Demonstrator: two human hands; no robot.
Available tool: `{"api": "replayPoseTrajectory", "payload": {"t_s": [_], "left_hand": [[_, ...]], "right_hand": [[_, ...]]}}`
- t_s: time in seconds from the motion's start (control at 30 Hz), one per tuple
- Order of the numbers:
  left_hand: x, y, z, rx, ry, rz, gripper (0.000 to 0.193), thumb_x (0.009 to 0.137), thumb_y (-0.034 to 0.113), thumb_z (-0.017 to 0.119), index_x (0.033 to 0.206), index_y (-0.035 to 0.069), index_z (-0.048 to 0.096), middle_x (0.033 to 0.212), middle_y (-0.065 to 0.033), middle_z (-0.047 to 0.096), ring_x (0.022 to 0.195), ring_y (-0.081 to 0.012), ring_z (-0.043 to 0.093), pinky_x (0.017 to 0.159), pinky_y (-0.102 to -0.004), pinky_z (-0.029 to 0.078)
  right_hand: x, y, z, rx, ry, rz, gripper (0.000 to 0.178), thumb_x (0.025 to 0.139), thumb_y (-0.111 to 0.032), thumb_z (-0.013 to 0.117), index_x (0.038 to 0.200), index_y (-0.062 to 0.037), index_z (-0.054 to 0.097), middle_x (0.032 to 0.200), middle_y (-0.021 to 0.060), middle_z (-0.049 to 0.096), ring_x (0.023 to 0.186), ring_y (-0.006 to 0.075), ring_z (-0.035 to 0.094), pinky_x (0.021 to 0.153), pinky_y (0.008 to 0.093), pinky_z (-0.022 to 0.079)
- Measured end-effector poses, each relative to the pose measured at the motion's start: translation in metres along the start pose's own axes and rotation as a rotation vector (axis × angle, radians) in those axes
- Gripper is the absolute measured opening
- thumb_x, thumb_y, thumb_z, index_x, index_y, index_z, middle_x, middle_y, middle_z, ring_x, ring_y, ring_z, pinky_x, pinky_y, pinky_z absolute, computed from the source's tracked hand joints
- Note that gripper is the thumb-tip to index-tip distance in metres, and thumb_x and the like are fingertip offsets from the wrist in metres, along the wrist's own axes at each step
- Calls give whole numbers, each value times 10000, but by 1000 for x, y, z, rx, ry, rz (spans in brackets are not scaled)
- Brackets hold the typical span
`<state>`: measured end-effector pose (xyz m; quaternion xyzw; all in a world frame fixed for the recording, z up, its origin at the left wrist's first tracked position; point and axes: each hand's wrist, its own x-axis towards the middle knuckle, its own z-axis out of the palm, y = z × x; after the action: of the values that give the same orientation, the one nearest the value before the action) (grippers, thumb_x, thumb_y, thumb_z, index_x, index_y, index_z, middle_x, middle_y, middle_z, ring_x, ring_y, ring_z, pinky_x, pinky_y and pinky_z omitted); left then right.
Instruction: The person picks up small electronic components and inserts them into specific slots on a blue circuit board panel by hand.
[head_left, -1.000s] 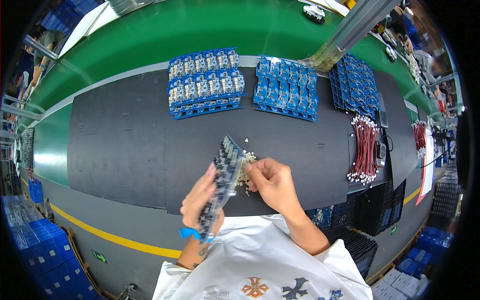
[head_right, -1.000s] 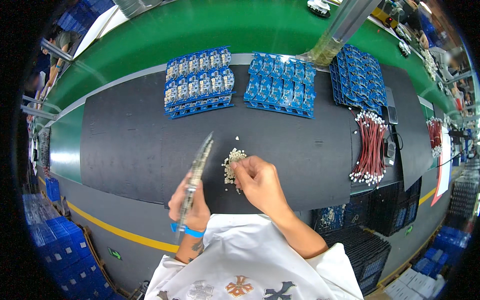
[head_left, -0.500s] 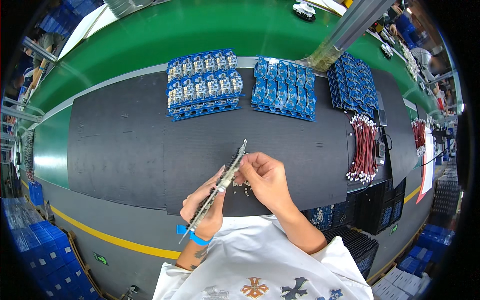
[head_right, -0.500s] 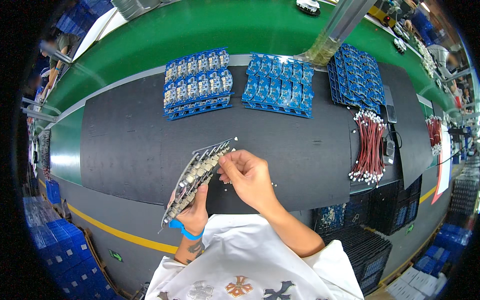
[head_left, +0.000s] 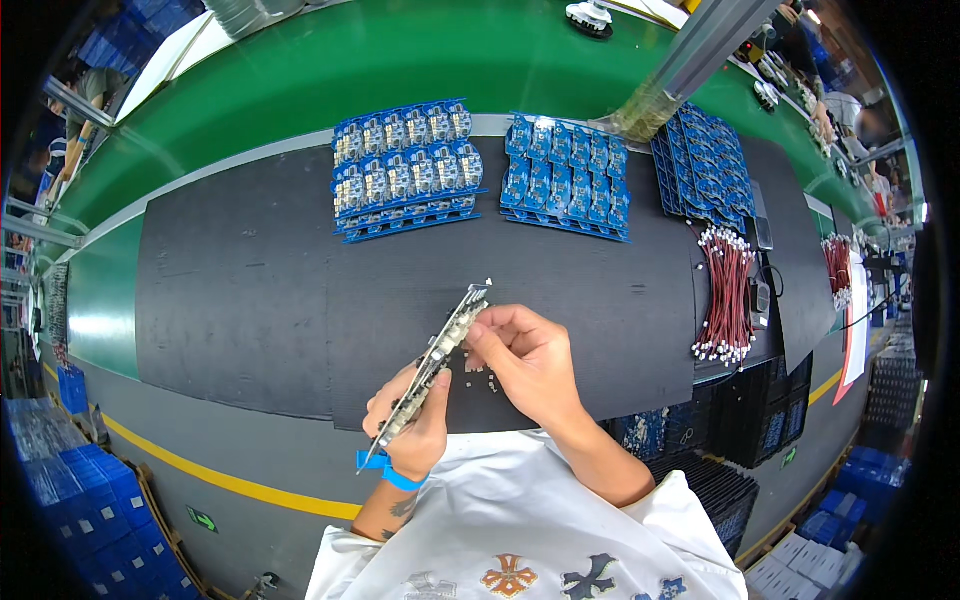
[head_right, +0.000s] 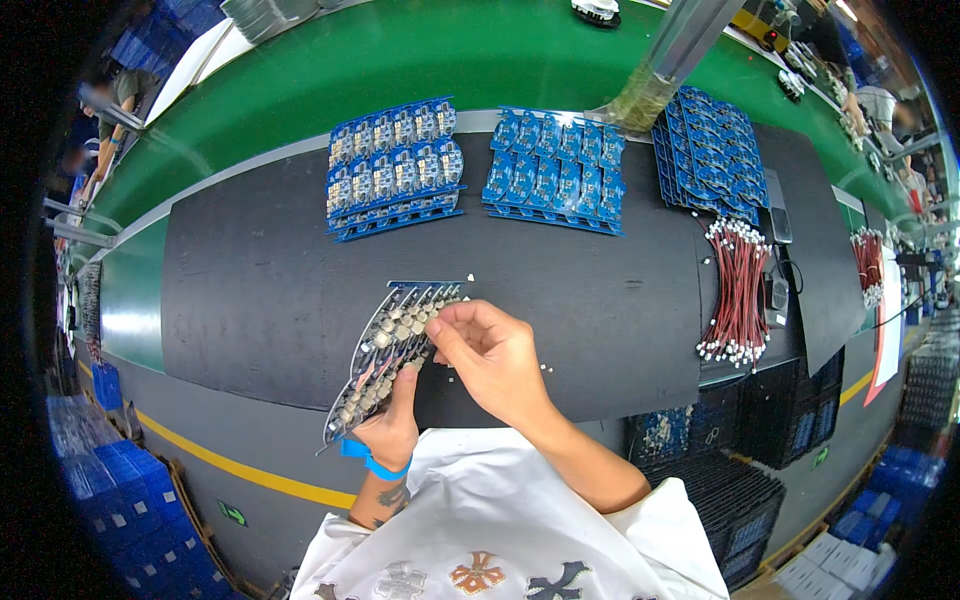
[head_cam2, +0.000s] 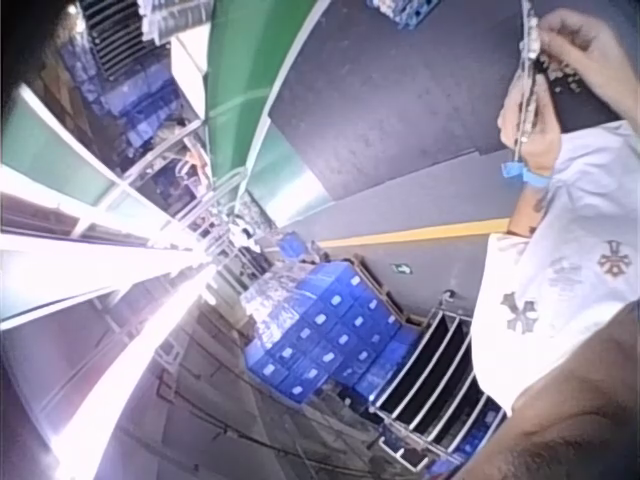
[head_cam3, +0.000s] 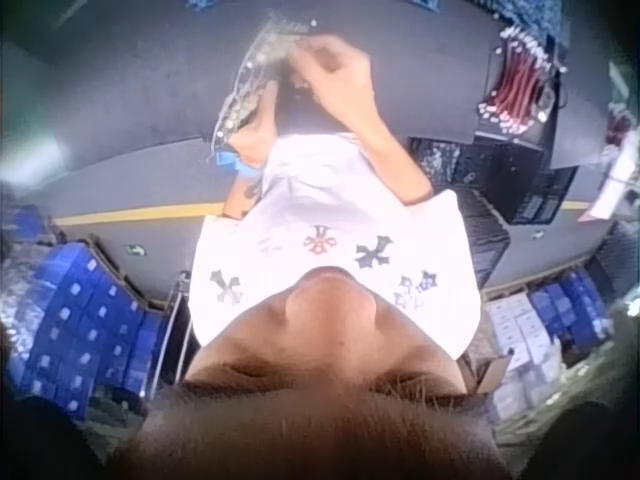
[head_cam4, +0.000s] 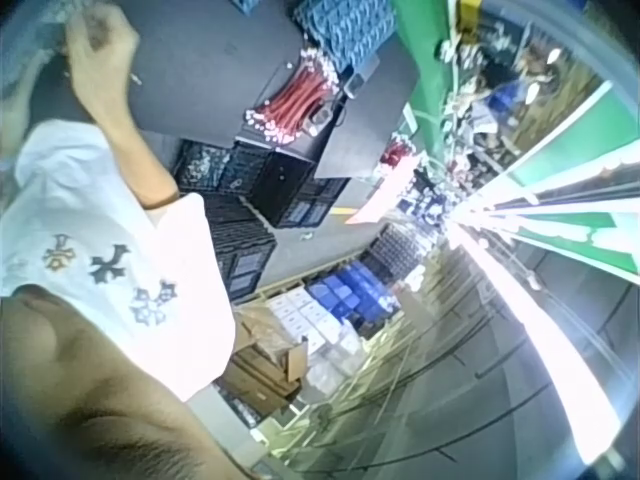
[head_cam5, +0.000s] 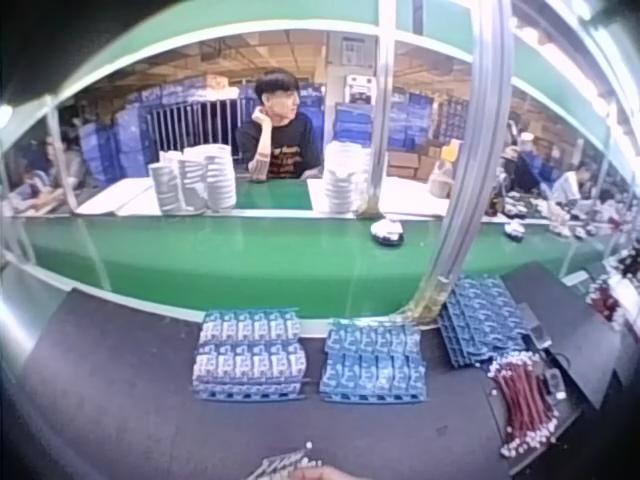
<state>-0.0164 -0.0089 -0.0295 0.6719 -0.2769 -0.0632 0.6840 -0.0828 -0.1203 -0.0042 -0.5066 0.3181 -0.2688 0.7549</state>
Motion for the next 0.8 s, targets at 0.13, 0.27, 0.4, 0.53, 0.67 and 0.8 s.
{"api": "replayPoseTrajectory", "payload": {"t_s": [0.13,0.27,0.4,0.53,0.67,0.8], "left_hand": [[11,4,-3,61,-160,172,164,744,-82,594,895,-54,537,948,-274,600,925,-344,602,793,-357,489],[5,-1,-7,233,19,111,142,743,-72,611,878,-55,567,890,-243,625,843,-304,638,732,-318,498],[5,5,-6,105,33,-93,151,737,-70,624,876,-54,565,865,-221,636,830,-284,642,724,-319,499],[10,10,-1,62,-138,92,173,715,-106,608,873,-55,560,920,-243,620,895,-325,619,775,-351,497],[14,6,0,137,-122,163,147,741,-34,648,871,-72,591,800,-152,647,684,-124,594,618,-232,463],[17,3,2,104,-125,294,164,738,-48,640,888,-79,581,819,-173,646,715,-169,623,652,-253,479]], "right_hand": [[2,4,-7,127,-88,154,182,844,-144,592,903,27,568,723,48,606,592,69,544,544,200,453],[-2,1,-12,-89,9,154,184,849,-148,585,893,30,568,720,49,604,581,67,538,534,202,449],[-2,4,-12,-156,24,51,163,843,-117,588,893,37,565,729,54,607,608,72,553,546,196,455],[-3,-13,-2,108,-63,4,145,839,-82,586,910,42,558,779,70,613,682,81,571,573,199,467],[-2,-13,-3,114,-95,31,156,854,-97,568,923,42,552,809,80,611,710,89,571,586,210,474],[-2,-17,-5,96,-99,116,182,878,-130,535,942,41,540,793,80,607,685,99,570,598,216,474]]}}
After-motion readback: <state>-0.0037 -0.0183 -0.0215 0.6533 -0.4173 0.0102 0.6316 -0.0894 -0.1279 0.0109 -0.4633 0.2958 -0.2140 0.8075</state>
